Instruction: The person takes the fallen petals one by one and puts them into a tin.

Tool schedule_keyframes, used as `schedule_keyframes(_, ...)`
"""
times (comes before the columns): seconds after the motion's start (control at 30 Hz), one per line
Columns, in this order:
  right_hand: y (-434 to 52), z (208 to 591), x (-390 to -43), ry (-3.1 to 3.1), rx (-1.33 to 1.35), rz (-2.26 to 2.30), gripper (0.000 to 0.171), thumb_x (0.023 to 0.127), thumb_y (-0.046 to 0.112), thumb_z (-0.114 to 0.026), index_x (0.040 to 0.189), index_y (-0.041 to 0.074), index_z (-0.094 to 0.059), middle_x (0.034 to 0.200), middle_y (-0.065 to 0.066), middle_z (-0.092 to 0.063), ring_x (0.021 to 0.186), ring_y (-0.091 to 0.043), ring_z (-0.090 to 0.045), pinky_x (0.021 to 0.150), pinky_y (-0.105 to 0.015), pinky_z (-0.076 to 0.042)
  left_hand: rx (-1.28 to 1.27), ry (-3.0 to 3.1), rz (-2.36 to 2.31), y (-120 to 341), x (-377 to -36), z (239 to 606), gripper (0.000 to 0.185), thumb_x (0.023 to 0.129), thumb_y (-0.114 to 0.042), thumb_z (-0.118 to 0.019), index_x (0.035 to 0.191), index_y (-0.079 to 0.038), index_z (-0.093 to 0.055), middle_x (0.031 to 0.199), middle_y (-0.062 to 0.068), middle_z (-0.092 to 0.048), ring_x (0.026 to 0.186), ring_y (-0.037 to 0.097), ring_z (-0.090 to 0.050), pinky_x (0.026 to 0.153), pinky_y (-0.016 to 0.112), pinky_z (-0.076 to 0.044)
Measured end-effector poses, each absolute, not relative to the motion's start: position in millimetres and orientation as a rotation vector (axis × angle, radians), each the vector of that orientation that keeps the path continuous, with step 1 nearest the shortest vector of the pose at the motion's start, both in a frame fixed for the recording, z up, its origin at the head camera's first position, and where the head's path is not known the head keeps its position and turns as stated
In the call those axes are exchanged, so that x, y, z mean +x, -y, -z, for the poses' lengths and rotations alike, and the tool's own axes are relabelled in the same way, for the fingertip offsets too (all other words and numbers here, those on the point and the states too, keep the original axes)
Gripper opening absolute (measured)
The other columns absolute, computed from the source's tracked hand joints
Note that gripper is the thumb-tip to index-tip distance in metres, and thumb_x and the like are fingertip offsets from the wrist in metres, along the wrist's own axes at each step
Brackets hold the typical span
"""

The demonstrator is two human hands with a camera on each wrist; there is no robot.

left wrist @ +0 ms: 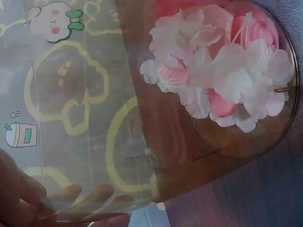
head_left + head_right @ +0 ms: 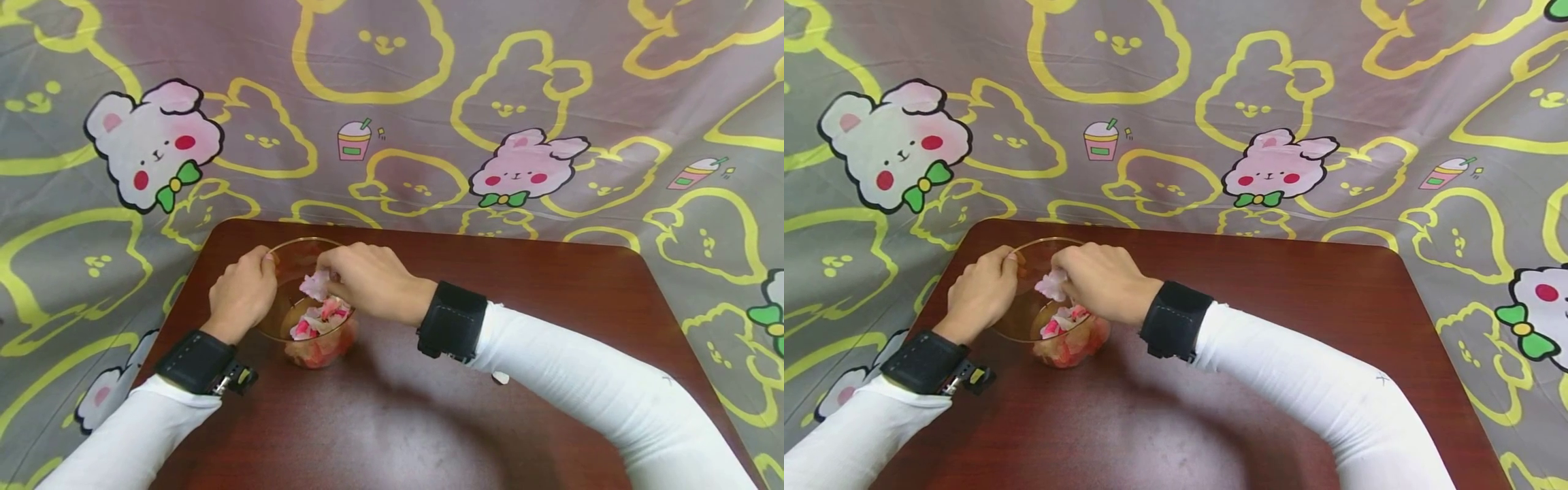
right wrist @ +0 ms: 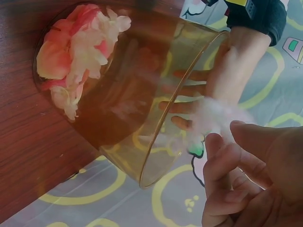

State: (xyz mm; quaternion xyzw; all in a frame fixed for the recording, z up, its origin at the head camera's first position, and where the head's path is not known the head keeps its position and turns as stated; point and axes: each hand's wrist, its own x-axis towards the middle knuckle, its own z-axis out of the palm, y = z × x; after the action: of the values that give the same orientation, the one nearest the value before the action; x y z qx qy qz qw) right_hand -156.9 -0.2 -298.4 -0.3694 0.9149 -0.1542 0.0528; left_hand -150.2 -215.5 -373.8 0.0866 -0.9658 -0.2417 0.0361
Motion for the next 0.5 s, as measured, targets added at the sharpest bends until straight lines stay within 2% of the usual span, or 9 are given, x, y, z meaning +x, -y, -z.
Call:
schedule_keyframes(0.17, -2, 299, -159, -2.780, -1.109, 0.474, 0.015, 0.096, 0.028, -0.070, 0.108, 0.020, -0.072, 0.094, 0.008, -0.072, 0.084, -0.007, -0.065, 0.066, -0.030, -0.050, 0.264, 2.968, 0.743, 215, -150, 373, 0.042, 0.109, -0.033, -0.026, 0.120, -0.009, -0.058, 0.112, 0.026, -0.068, 0.105, 0.054, -0.065, 0.070, 0.061, -0.046)
schedule_keyframes(0.5, -12, 298, -161, -2.768, -1.080, 0.507, 0.018, 0.097, 0.029, -0.069, 0.111, 0.018, -0.072, 0.097, 0.007, -0.073, 0.082, -0.007, -0.065, 0.064, -0.029, -0.048, 0.268, 2.970, 0.749, 214, -150, 372, 0.043, 0.109, -0.033, -0.026, 0.123, -0.008, -0.058, 0.109, 0.025, -0.067, 0.102, 0.052, -0.065, 0.068, 0.057, -0.045)
